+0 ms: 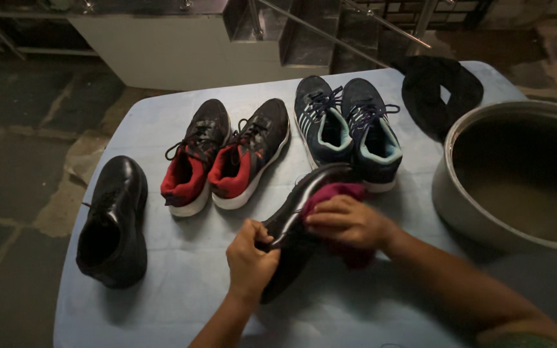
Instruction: The person wipes a black shoe with a red cloth, ties the laces, and places it on a white plastic table. They then gather other shoes from the floor, arrange them on the table, and wipe them with the cloth after dipping it in a metal bucket of water.
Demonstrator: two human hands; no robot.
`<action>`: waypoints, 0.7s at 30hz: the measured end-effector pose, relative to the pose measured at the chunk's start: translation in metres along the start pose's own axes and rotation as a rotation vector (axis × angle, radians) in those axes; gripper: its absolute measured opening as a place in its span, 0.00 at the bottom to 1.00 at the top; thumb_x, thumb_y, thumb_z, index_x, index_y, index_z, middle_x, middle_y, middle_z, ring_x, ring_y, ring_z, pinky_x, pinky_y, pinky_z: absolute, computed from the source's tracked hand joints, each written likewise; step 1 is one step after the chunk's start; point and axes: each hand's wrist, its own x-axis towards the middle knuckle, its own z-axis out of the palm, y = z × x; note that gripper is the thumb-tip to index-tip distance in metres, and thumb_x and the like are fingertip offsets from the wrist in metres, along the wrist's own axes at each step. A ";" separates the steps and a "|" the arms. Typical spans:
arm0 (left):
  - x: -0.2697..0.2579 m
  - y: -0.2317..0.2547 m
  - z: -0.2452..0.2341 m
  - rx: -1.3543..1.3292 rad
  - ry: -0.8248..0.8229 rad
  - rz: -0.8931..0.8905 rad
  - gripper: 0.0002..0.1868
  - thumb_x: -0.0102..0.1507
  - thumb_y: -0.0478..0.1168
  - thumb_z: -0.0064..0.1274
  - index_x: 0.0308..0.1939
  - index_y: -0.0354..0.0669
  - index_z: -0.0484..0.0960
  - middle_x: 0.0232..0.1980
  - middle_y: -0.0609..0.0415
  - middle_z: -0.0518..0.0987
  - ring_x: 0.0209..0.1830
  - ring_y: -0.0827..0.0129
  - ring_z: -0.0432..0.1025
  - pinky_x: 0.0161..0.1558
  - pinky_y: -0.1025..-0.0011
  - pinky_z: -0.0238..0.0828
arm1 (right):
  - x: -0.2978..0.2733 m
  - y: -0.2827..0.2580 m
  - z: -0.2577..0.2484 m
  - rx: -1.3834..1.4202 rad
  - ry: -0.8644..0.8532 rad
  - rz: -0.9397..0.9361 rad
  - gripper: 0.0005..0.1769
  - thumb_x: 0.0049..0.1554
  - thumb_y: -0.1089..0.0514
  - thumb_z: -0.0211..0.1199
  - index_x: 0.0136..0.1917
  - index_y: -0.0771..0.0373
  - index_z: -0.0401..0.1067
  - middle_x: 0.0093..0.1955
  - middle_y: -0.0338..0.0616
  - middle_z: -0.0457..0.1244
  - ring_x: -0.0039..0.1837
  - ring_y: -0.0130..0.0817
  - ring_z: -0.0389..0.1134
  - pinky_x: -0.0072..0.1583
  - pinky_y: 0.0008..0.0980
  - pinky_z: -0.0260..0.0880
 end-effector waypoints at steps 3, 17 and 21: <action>0.004 0.000 -0.001 -0.014 -0.020 -0.036 0.17 0.45 0.25 0.59 0.33 0.40 0.71 0.29 0.53 0.78 0.25 0.65 0.76 0.31 0.69 0.73 | -0.003 -0.002 -0.001 -0.042 0.047 0.087 0.19 0.57 0.61 0.65 0.63 0.61 0.77 0.66 0.46 0.66 0.67 0.44 0.66 0.67 0.42 0.70; 0.010 0.006 -0.004 -0.081 -0.051 -0.114 0.15 0.45 0.23 0.56 0.31 0.39 0.71 0.28 0.54 0.78 0.28 0.71 0.77 0.33 0.72 0.75 | -0.010 -0.007 -0.001 0.136 0.098 0.286 0.24 0.49 0.69 0.60 0.59 0.59 0.79 0.63 0.44 0.67 0.66 0.46 0.67 0.67 0.45 0.71; 0.012 0.005 -0.004 -0.048 -0.044 -0.146 0.14 0.46 0.23 0.57 0.30 0.38 0.71 0.27 0.53 0.77 0.26 0.70 0.75 0.32 0.71 0.73 | 0.000 -0.018 0.013 0.136 -0.047 0.194 0.30 0.43 0.64 0.65 0.61 0.64 0.78 0.62 0.50 0.66 0.65 0.51 0.65 0.65 0.49 0.68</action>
